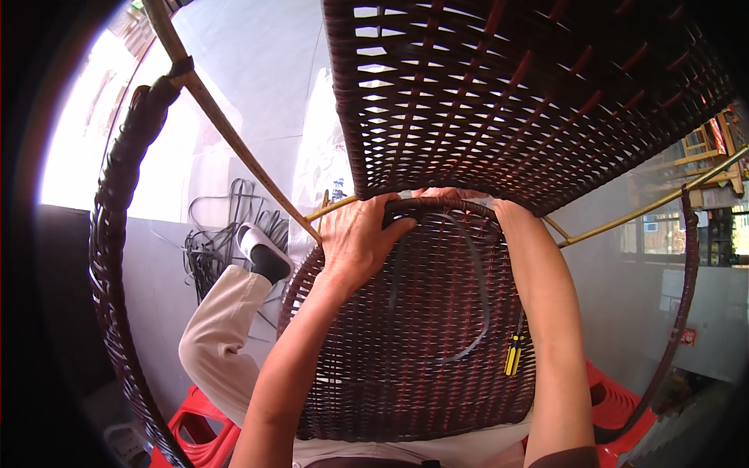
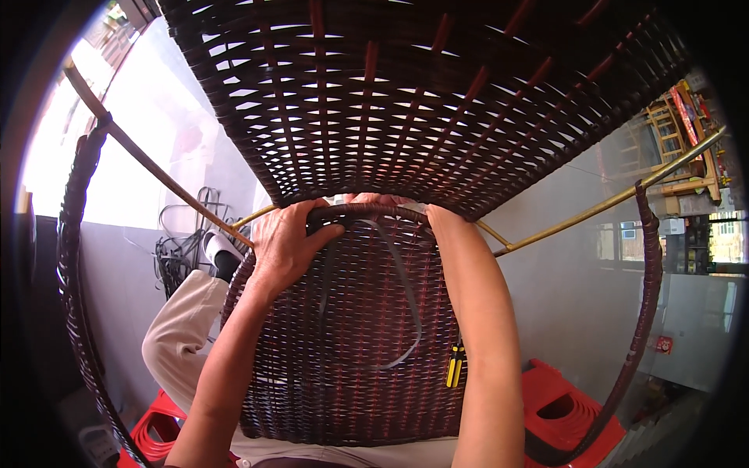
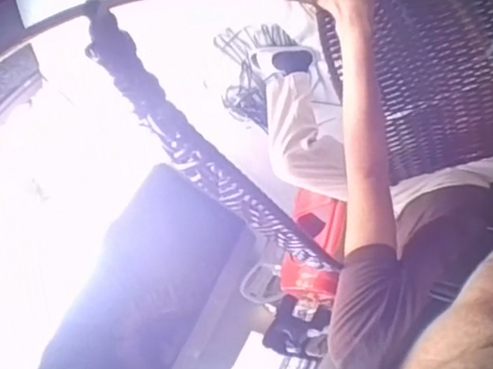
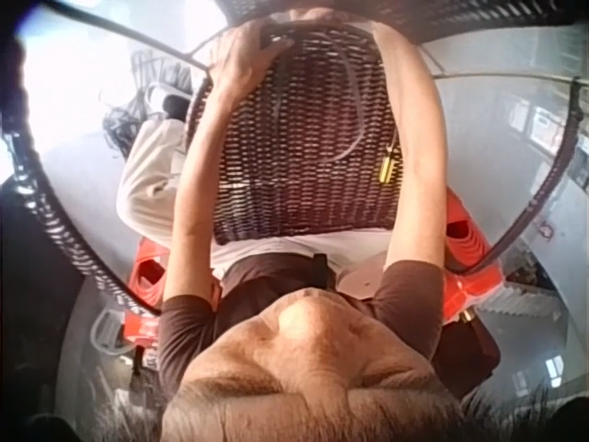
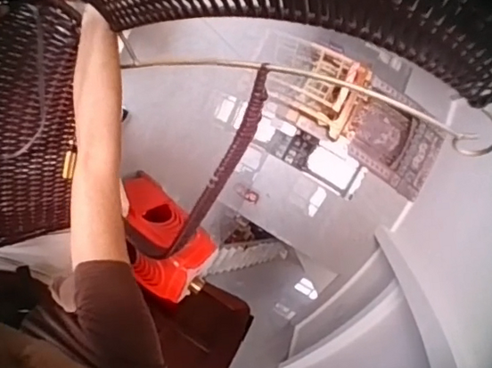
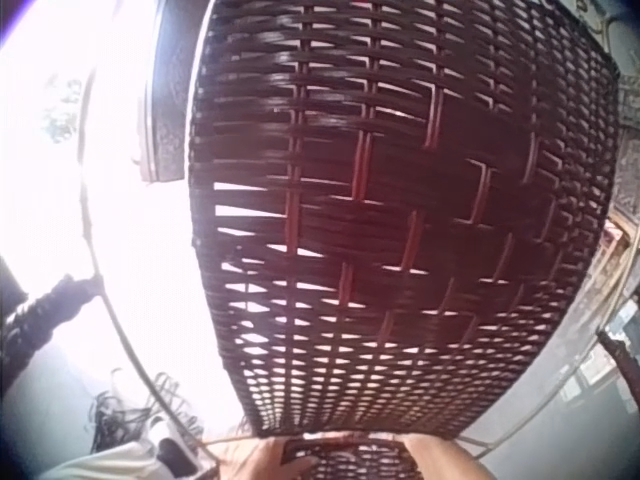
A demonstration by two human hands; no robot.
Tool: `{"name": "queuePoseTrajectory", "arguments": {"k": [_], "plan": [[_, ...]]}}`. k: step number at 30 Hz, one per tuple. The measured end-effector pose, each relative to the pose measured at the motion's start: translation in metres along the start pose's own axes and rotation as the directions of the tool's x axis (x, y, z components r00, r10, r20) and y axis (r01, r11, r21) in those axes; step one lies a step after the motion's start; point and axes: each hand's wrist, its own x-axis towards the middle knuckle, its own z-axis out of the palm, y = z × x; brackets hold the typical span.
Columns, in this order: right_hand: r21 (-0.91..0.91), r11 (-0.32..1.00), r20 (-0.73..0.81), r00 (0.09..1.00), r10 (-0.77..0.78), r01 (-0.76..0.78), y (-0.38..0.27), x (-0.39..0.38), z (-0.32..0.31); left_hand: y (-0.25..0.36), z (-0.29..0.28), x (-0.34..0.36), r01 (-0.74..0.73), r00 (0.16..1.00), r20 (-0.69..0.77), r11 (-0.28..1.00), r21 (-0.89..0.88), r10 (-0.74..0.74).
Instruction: The person repairs a woven chair by hand, weaving a dark strip of material through the frame and using a screwdriver to tuck the ends.
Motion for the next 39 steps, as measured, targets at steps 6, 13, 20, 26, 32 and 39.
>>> {"name": "queuePoseTrajectory", "arguments": {"k": [6, 13, 20, 26, 32, 39], "plan": [[0.012, 1.0, -0.004, 1.0, -0.004, 0.004, 0.005, 0.012, 0.004, 0.002, -0.002, 0.001, 0.009, 0.999, 0.052, 0.992, -0.125, -0.002], [0.033, 0.999, 0.007, 1.0, -0.012, 0.012, 0.007, 0.015, 0.008, 0.005, -0.007, 0.001, -0.007, 0.997, 0.079, 0.999, -0.047, 0.011], [0.036, 0.999, 0.004, 1.0, -0.016, 0.016, 0.006, 0.014, 0.01, -0.001, 0.0, 0.001, -0.083, 0.996, -0.026, 0.996, -0.033, 0.083], [0.034, 0.999, -0.005, 1.0, -0.023, 0.023, 0.002, 0.009, 0.006, 0.003, -0.003, 0.001, -0.052, 0.999, -0.013, 0.997, -0.061, 0.051], [0.043, 0.999, -0.014, 0.999, -0.029, 0.03, 0.0, 0.013, 0.006, -0.004, 0.005, 0.002, -0.077, 0.993, -0.094, 0.994, -0.077, 0.069], [0.097, 0.994, -0.026, 0.998, -0.057, 0.059, -0.001, 0.026, 0.008, 0.0, 0.003, 0.003, -0.059, 0.993, -0.103, 0.996, -0.062, 0.052]]}}
